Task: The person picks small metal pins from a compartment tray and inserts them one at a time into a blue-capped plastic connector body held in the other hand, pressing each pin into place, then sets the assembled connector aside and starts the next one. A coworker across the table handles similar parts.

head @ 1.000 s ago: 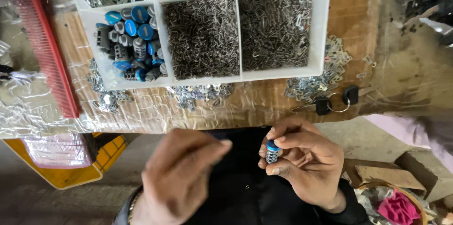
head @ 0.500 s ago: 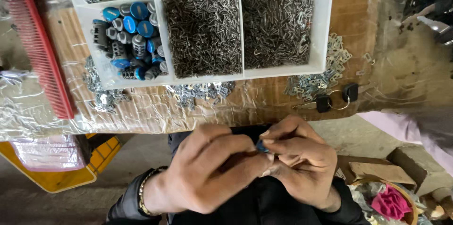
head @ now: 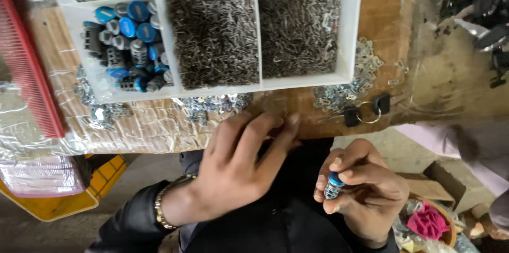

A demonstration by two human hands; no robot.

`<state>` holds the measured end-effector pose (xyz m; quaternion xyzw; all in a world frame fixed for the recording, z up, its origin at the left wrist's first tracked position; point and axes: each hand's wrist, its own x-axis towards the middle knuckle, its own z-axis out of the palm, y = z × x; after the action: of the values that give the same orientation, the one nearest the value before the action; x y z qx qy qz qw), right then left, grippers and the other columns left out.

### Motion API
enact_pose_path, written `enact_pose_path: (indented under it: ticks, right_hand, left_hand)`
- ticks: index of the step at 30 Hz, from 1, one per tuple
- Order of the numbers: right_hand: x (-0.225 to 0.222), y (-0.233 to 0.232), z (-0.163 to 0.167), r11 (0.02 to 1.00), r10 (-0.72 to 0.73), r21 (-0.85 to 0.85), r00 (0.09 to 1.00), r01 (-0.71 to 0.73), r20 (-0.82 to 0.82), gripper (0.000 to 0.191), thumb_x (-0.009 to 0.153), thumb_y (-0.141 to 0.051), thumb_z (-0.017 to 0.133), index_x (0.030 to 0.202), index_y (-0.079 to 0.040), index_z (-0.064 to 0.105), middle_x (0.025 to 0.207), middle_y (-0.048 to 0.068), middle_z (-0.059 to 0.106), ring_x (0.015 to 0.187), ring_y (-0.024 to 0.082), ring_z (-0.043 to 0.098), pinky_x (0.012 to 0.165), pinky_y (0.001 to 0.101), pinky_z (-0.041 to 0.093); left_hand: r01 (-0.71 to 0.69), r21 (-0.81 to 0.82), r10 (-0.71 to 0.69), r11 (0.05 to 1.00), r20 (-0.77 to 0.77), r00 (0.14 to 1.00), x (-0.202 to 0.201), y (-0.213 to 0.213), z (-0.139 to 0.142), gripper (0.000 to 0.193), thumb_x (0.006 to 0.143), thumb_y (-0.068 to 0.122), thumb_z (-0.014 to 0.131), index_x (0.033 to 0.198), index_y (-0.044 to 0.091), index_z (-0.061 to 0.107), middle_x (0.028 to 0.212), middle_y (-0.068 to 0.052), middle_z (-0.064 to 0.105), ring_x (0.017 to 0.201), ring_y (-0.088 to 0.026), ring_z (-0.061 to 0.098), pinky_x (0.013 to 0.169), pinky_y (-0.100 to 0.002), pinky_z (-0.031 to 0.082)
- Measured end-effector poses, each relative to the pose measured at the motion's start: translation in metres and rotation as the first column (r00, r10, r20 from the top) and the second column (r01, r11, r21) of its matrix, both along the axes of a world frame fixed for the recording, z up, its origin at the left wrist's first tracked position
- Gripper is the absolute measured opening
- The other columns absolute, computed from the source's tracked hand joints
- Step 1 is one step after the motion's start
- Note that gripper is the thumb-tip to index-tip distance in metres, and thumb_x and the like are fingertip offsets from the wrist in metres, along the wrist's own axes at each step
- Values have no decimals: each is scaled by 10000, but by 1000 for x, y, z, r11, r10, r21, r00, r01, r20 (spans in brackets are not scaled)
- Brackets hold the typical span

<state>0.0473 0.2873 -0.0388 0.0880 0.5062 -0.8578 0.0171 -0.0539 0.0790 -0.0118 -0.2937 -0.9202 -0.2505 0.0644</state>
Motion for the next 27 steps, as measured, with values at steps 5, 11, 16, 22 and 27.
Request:
enact_pose_path:
  ticks: [5,11,16,22,27]
  right_hand:
    - [-6,-5,-2,999,38,-26,992,-35,122,355,886,28,862,1194,31,687,1217,188,599,957,287,697,728,372,658]
    - [-15,-17,-2,954,274,113,960,-279,61,339,924,-15,806,1240,34,696,1294,209,617,980,199,693,777,266,637]
    - [-18,-34,-1,931,309,172,945,-323,102,297,937,-43,796,1203,47,700,1251,233,625,882,181,751,715,254,665]
    - [-30,-66,-5,836,539,141,842,-531,-20,322,897,-45,870,1179,25,733,1072,160,630,793,100,650,621,245,487]
    - [-36,-86,-11,853,519,-67,855,-518,-1,290,872,-5,862,1140,40,759,1114,203,638,894,183,695,675,277,577]
  left_hand:
    - [-45,432,-121,901,349,929,21,-25,-6,176,924,93,802,1067,38,715,1075,-87,711,996,-237,708,816,-343,631]
    - [-198,646,-162,738,453,877,43,-25,2,187,916,42,836,1056,72,716,1047,-90,723,957,-233,703,847,-357,600]
    - [-101,561,-29,822,218,975,40,-46,2,222,884,27,852,1052,20,707,1049,-117,677,938,-241,676,823,-358,608]
    - [-258,643,-202,722,551,810,52,-102,3,279,824,-10,853,1074,81,767,951,-103,573,843,-206,613,728,-325,530]
    - [-377,609,-165,698,648,743,57,-124,12,450,951,108,864,1322,59,616,1142,-74,633,974,-136,683,809,-265,612]
